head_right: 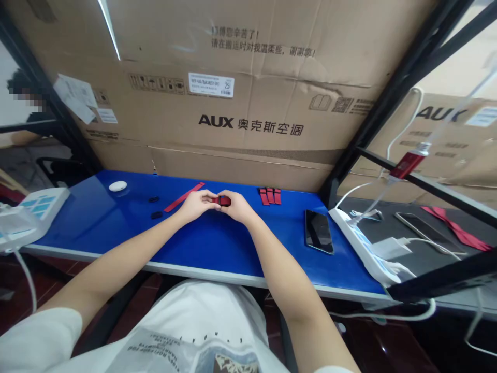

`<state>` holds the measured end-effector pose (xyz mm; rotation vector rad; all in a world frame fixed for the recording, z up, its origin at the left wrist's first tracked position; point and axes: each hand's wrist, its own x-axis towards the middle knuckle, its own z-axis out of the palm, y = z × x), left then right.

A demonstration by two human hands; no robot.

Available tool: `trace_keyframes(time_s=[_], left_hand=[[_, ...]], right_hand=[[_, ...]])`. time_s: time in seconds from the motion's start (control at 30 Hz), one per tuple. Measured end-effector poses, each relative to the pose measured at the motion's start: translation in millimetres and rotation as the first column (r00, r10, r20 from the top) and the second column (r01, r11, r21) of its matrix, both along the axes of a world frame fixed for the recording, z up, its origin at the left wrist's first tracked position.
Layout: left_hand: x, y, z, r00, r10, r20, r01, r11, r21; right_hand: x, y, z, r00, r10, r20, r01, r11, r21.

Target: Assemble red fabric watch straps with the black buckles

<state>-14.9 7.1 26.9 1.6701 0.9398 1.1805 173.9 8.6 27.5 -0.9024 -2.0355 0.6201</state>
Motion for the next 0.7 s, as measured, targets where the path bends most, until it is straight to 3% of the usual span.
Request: trace_keyframes(time_s=[0.2,0.43,0.7], left_hand=[[-4,1,2.3,1.0,-0.012,0.004,0.012,1.0,0.009],[-5,7,-1.9,0.986,-0.092,0.137,0.106,0.99,-0.096],[-15,14,-6.2,0.957,-0.149,0.25,0.216,0.94,-0.265]], right_hand=[[3,2,-0.6,0.995,-0.09,0.052,0.09,0.996,0.018],[-1,3,-0.2,0.978,-0.184,0.103,0.162,0.968,0.19],[-8,-5,3.3,0.998,0.018,-0.065,-0.018,1.0,-0.006]])
